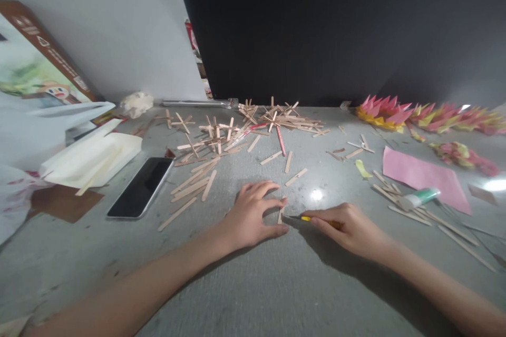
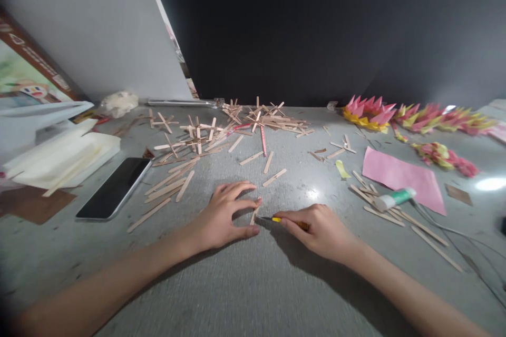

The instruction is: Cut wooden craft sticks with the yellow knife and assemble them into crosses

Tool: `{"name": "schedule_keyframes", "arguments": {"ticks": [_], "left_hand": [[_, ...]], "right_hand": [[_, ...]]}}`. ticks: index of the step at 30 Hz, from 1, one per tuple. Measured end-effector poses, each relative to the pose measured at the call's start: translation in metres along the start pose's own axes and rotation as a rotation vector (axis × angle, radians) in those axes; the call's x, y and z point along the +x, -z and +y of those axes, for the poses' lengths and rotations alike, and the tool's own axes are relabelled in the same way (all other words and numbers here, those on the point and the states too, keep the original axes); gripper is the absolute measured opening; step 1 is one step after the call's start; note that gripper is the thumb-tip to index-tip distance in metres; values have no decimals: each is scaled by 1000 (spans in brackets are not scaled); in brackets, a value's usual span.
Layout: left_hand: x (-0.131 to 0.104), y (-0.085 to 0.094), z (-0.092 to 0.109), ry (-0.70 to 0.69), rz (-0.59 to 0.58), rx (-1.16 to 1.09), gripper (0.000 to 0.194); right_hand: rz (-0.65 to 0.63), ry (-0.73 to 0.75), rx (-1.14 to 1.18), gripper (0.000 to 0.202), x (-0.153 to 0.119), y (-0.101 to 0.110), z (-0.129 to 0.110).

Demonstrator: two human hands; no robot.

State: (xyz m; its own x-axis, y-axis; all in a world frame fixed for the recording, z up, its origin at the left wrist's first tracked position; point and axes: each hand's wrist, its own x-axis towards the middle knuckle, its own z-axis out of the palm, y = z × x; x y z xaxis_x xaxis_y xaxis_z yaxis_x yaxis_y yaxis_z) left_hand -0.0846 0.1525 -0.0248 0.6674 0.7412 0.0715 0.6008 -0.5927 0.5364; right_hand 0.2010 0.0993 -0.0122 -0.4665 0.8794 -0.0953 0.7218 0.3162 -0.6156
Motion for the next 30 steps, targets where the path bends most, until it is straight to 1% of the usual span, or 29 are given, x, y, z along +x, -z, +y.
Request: {"name": "schedule_keyframes", "arguments": {"ticks": [8,14,19,24,30], "left_hand": [[2,-1,-1,-17,12,-2,57],[1,0,-1,-18,12,3,57],[2,-3,-3,-28,26,10,56],[2,-5,-4,-36,37,9,54],[1,-2,-3,-35,30,18,55]], "right_hand": [[42,47,-31,48,0,-1,-4],[21,61,-12,45,0,1,-3],[34,57,-53,42,-1,-1,-6],[47,92,-66,44,-1,-1,-7],[34,103,-42,44,-1,0,-3]]}}
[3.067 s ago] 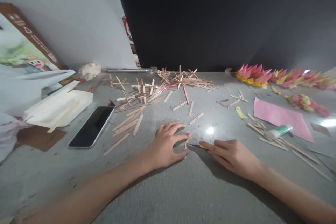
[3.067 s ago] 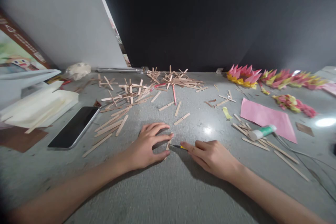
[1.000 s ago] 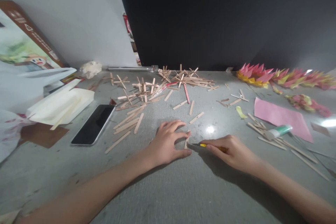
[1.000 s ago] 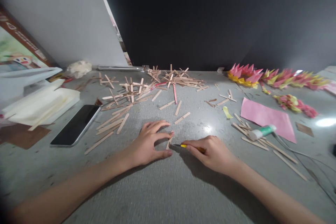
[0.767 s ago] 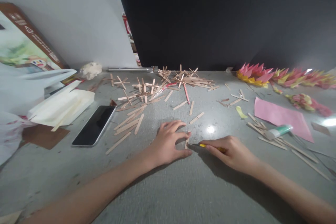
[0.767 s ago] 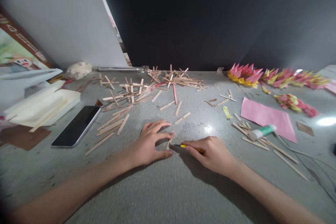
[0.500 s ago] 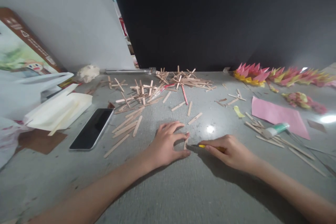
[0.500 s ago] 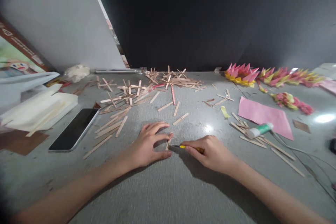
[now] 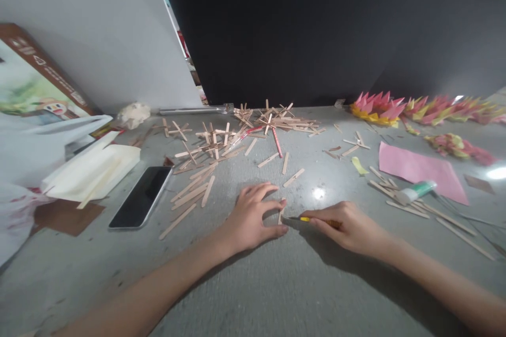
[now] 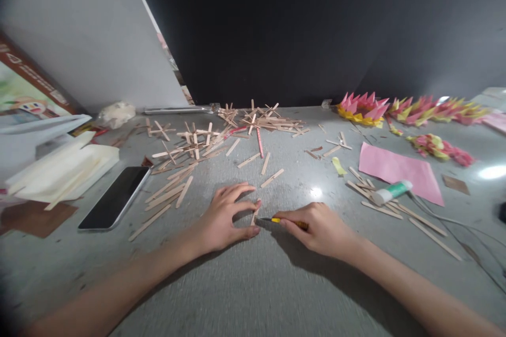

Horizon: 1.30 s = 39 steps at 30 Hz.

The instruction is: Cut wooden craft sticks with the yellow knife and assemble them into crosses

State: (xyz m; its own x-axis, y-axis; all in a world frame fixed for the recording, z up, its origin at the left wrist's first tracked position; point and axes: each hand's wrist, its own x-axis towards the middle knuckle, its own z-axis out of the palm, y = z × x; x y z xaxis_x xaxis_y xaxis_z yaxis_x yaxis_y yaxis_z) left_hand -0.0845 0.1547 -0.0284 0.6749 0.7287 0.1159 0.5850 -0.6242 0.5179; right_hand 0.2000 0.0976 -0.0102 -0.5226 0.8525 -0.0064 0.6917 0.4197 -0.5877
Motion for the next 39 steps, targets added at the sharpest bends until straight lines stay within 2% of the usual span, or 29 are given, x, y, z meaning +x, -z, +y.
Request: {"name": "schedule_keyframes", "arguments": {"ticks": [9,20,33,39], "left_hand": [[1,-2,1,1,17,-2,53],[-1,0,1,-1,16,-10,48],[2,-1,1,1,11,6,53],[0,0,0,-13,14,19,48]], "right_hand": [[10,19,-88,40,0,-2,-5],[11,19,-51,42,-3,-2,-1],[23,66,-154,36,-2,-4,-6],[11,56,-96,38,-4,-3,-2]]}}
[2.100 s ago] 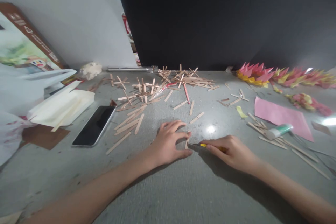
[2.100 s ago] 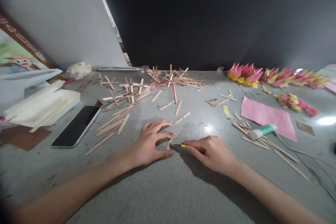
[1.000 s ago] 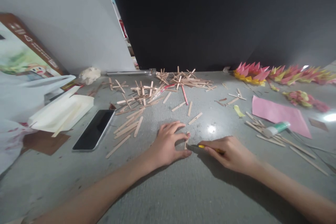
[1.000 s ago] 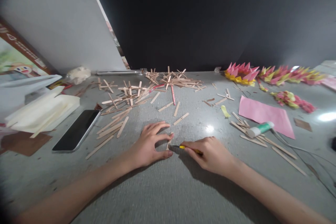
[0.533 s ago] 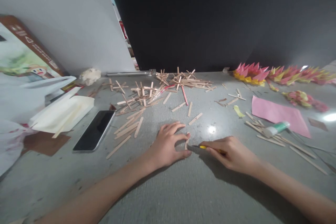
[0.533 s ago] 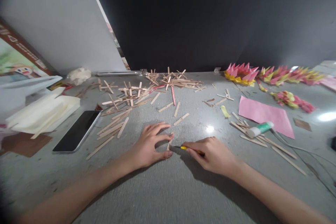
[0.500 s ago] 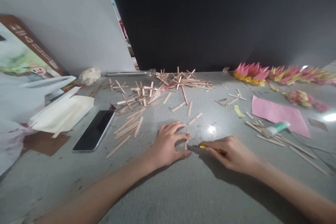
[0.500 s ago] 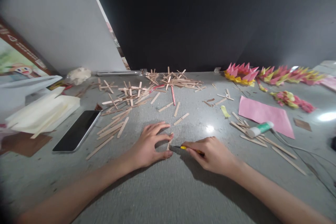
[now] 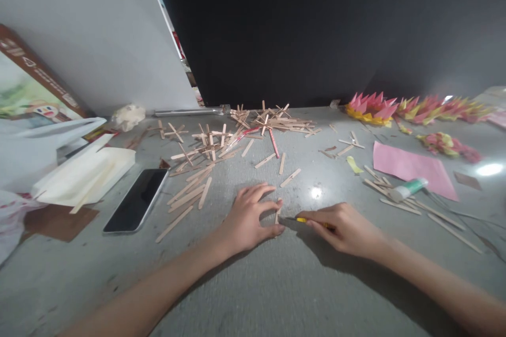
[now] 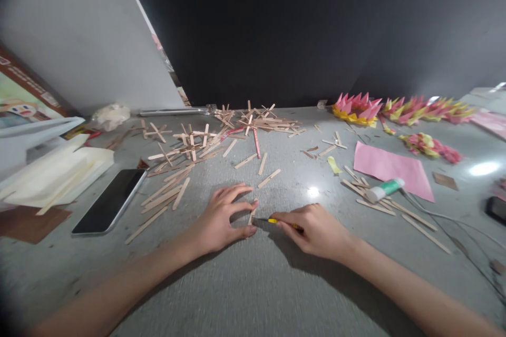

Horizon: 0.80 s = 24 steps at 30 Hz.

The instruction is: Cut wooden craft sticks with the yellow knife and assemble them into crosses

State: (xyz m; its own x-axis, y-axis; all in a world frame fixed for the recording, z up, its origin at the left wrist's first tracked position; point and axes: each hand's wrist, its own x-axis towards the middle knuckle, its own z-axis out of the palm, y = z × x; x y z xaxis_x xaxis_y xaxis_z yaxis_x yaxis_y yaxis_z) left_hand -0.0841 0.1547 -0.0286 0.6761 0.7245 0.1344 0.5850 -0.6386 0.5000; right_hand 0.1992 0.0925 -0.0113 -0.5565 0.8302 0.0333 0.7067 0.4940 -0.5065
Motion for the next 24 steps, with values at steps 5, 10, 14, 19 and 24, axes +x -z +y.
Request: {"name": "schedule_keyframes", "arguments": {"ticks": [5,10,14,19,24], "left_hand": [[0,-1,-2,-4,2,3,47],[0,-2,-2,-2,4,-9,50],[1,-1,-1,11,-5,-8,51],[2,-3,-2,32,-21,-7,52],[3,-3,-2,30,-16,1,49]], "right_hand": [[-6,-18,-2,39,-1,1,0],[-14,-24,-5,40,0,0,0],[-26,-32,-35,39,1,2,-2],[-38,-56,-111,36,0,7,-15],[-57,-125,-191,33,5,16,-30]]}}
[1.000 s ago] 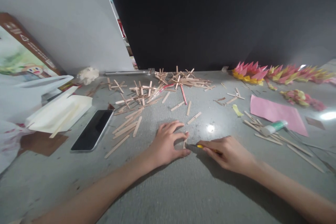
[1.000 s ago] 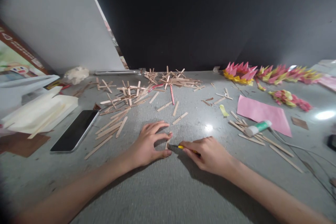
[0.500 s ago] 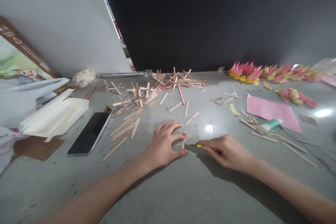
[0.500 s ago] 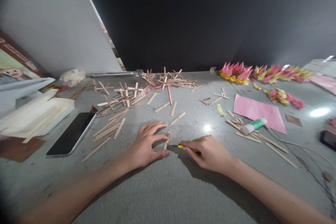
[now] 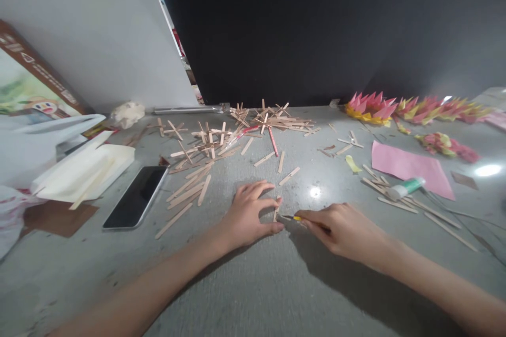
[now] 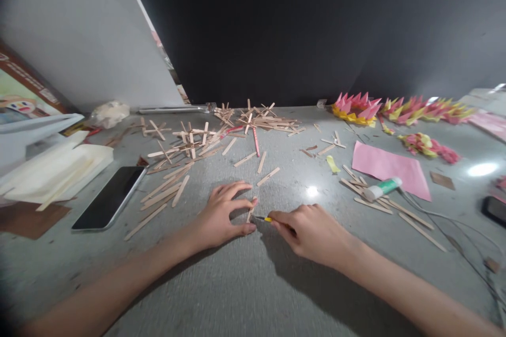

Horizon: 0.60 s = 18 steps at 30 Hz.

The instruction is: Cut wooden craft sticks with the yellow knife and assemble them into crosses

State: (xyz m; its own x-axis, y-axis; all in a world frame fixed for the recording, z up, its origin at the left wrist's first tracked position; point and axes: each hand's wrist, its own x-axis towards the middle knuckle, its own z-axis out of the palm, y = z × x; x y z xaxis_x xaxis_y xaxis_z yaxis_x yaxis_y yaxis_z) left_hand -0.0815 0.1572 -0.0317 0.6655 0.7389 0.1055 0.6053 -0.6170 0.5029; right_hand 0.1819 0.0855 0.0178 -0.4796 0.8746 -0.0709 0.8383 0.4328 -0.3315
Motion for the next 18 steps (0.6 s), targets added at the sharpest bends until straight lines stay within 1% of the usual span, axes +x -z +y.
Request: {"name": "schedule_keyframes", "arguments": {"ticks": [2,4,9,13,18], "left_hand": [[0,1,1,2,-1,6,48],[0,1,2,5,-4,15,46],[0,1,2,1,-3,29,47],[0,0,1,-13,4,26,50],[-1,-1,1,-23,25,21,50]], "right_hand": [[-24,-5,-25,32,5,7,-2],[-44,21,-59,33,10,14,-2],[-86,149,-230,29,16,23,7],[-97,246,-375,27,13,19,15],[-121,222,-376,16,14,5,22]]}}
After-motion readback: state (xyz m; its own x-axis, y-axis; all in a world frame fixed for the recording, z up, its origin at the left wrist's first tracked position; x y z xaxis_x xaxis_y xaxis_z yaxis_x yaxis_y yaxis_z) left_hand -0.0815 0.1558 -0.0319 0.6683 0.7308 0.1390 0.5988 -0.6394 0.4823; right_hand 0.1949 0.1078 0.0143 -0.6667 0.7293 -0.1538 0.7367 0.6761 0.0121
